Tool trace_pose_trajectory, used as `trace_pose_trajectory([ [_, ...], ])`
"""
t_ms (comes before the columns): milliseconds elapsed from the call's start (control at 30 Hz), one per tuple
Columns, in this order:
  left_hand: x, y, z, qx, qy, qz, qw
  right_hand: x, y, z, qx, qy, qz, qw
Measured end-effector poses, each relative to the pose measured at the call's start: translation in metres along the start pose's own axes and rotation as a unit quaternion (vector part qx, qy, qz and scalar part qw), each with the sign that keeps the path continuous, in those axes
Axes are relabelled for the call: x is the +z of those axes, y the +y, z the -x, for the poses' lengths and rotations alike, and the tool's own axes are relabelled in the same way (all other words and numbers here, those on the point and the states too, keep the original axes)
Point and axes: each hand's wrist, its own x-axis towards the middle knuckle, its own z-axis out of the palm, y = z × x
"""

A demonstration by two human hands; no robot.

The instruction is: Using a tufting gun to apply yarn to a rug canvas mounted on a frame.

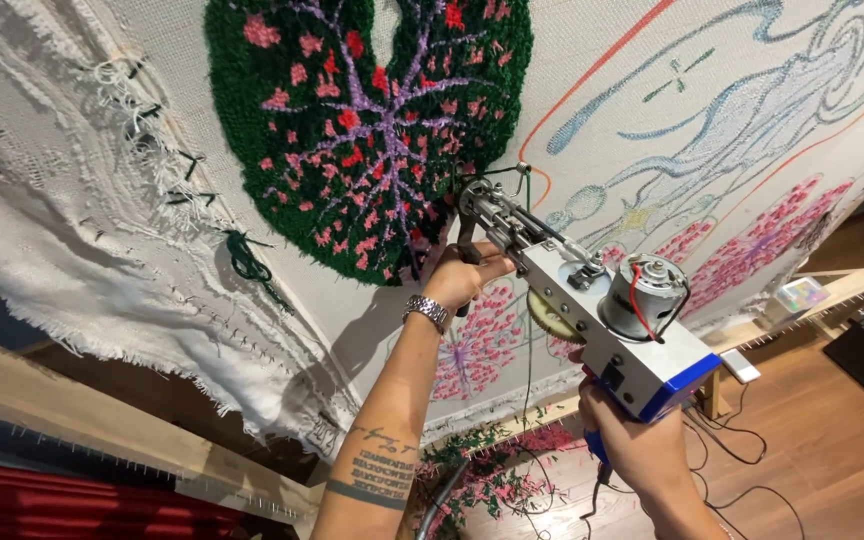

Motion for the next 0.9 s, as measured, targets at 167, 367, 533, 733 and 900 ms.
trace_pose_trajectory([
  [167,0.001,-0.009,-0.009,-0.009,0.024,-0.009,1.000,-0.003,0.015,-0.005,-0.007,-0.007,-0.030,0.999],
  [367,-0.003,-0.026,-0.024,0.068,-0.004,0.087,0.994,0.004,0.004,-0.007,0.036,0.000,-0.068,0.997],
  [533,-0.009,0.016,-0.002,-0.017,0.029,-0.022,0.999,0.006,0.004,-0.008,0.010,0.002,-0.015,1.000],
  [733,-0.003,0.004,-0.008,0.025,0.020,-0.040,0.999,-0.007,0.008,0.000,-0.015,-0.001,0.026,1.000],
  [900,0.014,0.009,0.008,-0.019,0.021,0.060,0.998,-0.019,-0.018,0.005,-0.009,-0.023,-0.043,0.999],
])
